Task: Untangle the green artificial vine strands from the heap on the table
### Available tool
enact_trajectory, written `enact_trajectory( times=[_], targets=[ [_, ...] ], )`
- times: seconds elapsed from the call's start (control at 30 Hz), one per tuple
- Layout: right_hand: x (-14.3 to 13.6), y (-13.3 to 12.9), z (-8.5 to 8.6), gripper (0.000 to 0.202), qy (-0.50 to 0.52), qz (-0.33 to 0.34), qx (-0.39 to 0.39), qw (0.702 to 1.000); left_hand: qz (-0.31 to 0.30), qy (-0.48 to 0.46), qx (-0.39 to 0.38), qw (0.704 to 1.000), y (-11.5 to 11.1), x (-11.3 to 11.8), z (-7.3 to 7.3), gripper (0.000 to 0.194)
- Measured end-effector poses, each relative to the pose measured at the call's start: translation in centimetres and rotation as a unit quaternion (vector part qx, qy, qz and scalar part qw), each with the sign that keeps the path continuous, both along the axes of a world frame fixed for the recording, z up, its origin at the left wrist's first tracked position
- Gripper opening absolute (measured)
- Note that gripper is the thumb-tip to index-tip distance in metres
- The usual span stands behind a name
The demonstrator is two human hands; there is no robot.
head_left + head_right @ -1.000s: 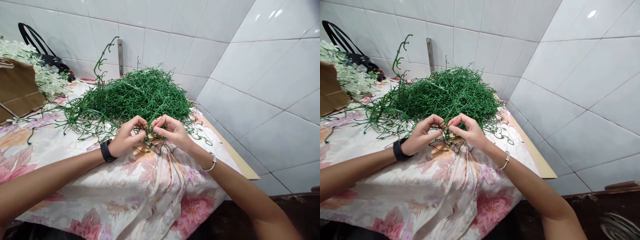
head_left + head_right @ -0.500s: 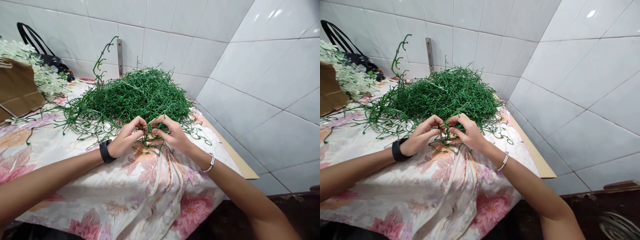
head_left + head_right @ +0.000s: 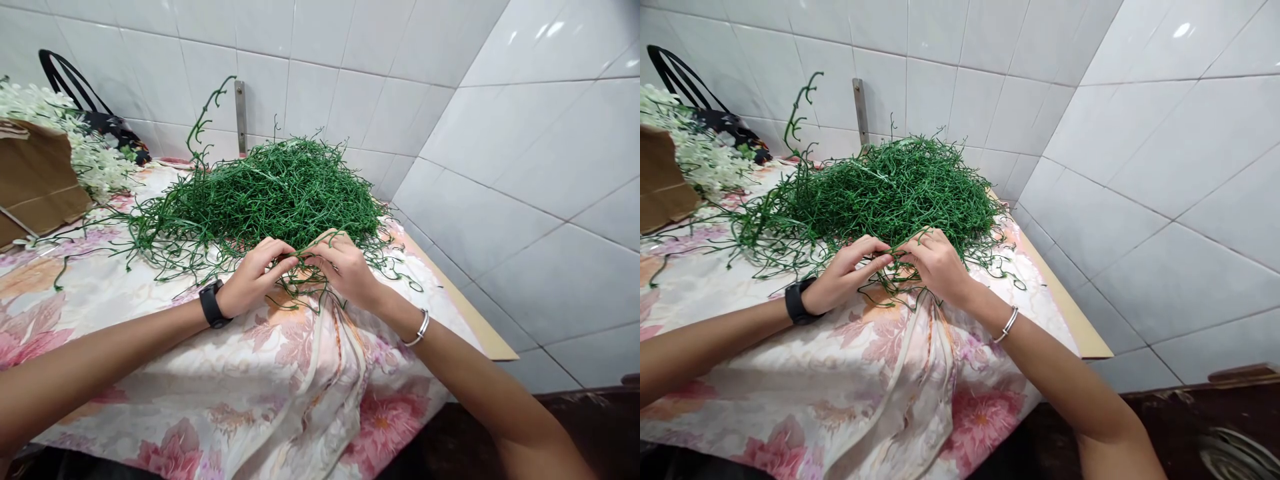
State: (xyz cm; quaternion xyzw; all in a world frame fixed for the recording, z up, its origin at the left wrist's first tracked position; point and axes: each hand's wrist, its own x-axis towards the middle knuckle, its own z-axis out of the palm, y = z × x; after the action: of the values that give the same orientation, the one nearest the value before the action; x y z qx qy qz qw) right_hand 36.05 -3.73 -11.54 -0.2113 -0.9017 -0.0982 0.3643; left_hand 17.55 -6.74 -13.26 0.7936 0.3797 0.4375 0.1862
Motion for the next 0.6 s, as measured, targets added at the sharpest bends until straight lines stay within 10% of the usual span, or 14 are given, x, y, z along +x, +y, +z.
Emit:
enact_trajectory(
  times=[0.6],
  targets=[
    [-0.18, -0.4, -0.41, 0.014, -0.033, 0.009, -0.057, 0.998, -0.006, 0.058, 0.008, 0.998, -0.37, 0.19, -0.04, 0.015]
  ],
)
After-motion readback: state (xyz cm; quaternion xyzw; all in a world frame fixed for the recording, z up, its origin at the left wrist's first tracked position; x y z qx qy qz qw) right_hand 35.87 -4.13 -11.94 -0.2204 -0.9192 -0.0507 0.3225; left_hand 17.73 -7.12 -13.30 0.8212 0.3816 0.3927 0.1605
